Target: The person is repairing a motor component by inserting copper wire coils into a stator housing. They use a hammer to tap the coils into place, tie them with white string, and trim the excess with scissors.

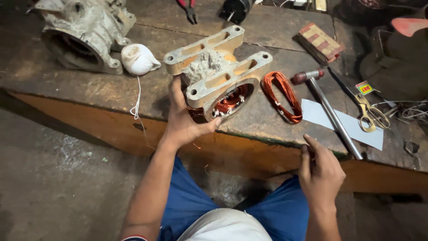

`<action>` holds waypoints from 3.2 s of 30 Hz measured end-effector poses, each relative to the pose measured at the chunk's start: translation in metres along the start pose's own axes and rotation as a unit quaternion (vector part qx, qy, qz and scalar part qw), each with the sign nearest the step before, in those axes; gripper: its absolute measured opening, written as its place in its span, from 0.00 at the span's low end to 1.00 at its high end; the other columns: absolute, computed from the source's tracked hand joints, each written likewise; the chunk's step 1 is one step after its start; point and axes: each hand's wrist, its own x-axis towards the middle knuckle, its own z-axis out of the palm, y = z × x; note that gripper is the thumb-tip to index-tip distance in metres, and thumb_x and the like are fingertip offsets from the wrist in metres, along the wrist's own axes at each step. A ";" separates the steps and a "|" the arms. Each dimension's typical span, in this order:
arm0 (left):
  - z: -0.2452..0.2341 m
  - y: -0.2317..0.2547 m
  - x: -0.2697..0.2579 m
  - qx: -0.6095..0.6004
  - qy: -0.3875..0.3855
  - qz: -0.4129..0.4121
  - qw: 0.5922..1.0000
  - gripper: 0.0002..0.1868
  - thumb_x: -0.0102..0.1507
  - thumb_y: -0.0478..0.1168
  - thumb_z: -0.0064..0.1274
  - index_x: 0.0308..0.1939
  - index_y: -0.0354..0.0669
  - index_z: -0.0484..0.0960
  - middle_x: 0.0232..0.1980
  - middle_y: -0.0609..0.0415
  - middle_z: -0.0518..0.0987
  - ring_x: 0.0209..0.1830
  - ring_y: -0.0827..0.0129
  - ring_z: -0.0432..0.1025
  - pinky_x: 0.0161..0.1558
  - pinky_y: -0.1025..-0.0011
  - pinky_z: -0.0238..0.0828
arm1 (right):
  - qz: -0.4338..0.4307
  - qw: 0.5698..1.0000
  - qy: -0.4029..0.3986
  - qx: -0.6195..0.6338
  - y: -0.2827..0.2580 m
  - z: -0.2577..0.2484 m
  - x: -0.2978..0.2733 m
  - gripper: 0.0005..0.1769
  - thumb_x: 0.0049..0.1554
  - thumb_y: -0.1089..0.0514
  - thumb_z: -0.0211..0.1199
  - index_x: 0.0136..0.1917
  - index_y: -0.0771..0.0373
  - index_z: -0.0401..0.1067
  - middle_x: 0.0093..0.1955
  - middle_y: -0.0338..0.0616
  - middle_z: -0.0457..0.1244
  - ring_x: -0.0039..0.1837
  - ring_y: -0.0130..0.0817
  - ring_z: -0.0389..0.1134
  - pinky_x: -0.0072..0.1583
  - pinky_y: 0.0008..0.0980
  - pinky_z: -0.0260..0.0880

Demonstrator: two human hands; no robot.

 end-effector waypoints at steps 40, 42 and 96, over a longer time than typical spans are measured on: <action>0.193 -0.205 -0.285 0.381 -0.663 -0.338 0.549 0.39 0.62 0.65 0.46 0.74 0.56 0.61 0.76 0.51 0.58 0.76 0.51 0.52 0.71 0.45 0.50 | 0.007 0.992 -0.014 -0.124 0.050 0.046 0.058 0.14 0.67 0.44 0.62 0.51 0.54 0.80 0.36 0.56 0.67 0.41 0.60 0.69 0.44 0.53 0.68; 0.197 -0.195 -0.290 0.376 -0.659 -0.323 0.565 0.43 0.62 0.68 0.43 0.77 0.58 0.58 0.80 0.52 0.54 0.80 0.52 0.48 0.74 0.43 0.46 | 0.007 0.992 -0.015 -0.126 0.053 0.044 0.054 0.15 0.69 0.43 0.62 0.51 0.55 0.80 0.37 0.56 0.68 0.42 0.60 0.69 0.45 0.53 0.68; -0.115 -0.016 -0.024 0.010 0.126 0.128 0.984 0.30 0.80 0.55 0.32 0.29 0.40 0.67 0.30 0.49 0.77 0.29 0.70 0.74 0.34 0.74 0.72 | 0.017 0.994 -0.011 -0.109 0.051 0.043 0.054 0.11 0.73 0.48 0.61 0.57 0.52 0.81 0.37 0.44 0.67 0.39 0.42 0.69 0.46 0.38 0.65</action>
